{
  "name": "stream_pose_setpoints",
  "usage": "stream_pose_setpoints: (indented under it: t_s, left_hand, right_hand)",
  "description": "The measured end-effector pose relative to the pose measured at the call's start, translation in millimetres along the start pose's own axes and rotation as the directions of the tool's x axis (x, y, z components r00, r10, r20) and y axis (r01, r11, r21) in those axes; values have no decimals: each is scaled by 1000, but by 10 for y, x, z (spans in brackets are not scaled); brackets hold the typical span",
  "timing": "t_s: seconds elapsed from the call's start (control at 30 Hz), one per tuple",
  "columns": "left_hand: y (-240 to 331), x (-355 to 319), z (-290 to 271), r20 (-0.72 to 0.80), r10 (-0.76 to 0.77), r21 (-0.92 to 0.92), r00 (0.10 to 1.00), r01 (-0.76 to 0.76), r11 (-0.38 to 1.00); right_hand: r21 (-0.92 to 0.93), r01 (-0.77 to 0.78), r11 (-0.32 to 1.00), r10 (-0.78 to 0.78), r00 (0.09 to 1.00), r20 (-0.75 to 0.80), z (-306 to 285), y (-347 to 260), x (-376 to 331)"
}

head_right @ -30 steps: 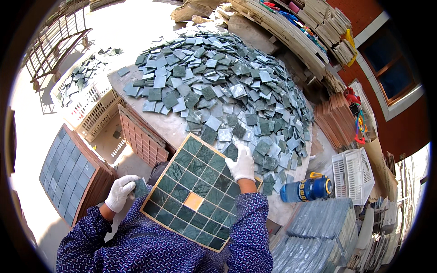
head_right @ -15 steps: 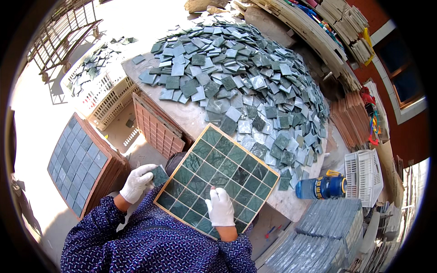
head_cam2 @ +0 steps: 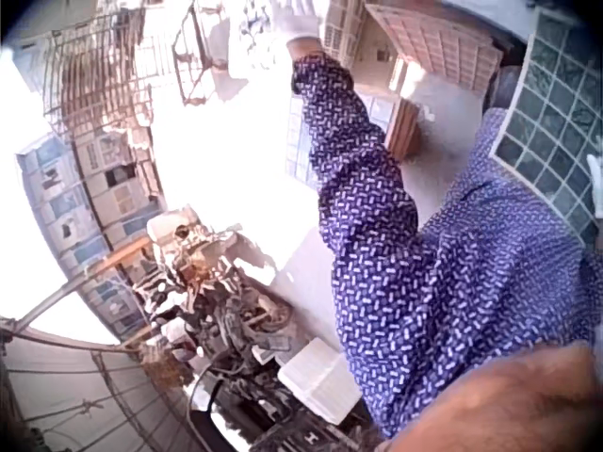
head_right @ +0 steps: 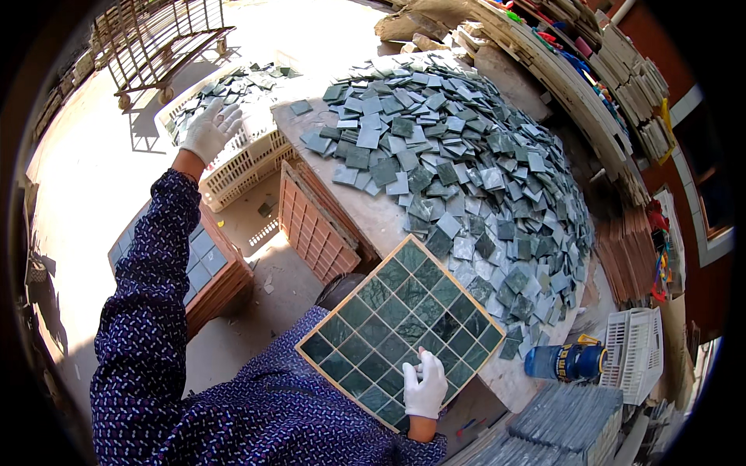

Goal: The person places small green tiles into a grid frame, fills the grid, flips it to reveal the assembled tile sheet, and repeats the process with a second grid. The person handles loose tiles and grid frames throughout.

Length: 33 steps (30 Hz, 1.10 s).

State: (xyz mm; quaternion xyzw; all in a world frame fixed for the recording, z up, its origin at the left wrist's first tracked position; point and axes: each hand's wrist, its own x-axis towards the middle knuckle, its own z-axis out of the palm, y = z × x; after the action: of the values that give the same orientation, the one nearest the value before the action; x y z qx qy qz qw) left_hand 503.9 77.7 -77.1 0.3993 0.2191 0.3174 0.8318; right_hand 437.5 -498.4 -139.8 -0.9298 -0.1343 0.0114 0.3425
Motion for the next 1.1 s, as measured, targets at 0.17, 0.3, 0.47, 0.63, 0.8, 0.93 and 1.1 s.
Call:
stream_pose_setpoints:
  t_s: [0.17,0.3,0.47,0.63,0.8,0.93,1.1]
  left_hand:
    - [-862,-418,199,358,-265,316,895,151,937]
    - [-2356,-635,-416,177,-653,494,736,507,706]
    - [-3334,-836,-136,-177,-578,678,796,524,515]
    - [-3534,-796,141,-459,-335,703,822,567,429]
    - [-3386,-912,-11,-326,-246,867,913,392,306]
    - [-3325,-724,-70,-501,-197,808,843,537,242]
    - [-3059,-793,-423,15,-442,965,897,-129,-229]
  right_hand:
    - [10,-19,1000,19,999,-27,66,28,-24]
    - [9,19,1000,-19,1000,6,60,5,37]
    - [-60,-50,997,47,997,-64,-191,117,-103]
    - [-57,-184,981,177,978,-110,-231,321,-294]
    - [-32,-188,982,183,975,-128,-175,442,-347]
    - [-43,-136,990,131,987,-93,-169,324,-237]
    - [15,-99,995,101,985,-144,-264,307,-257]
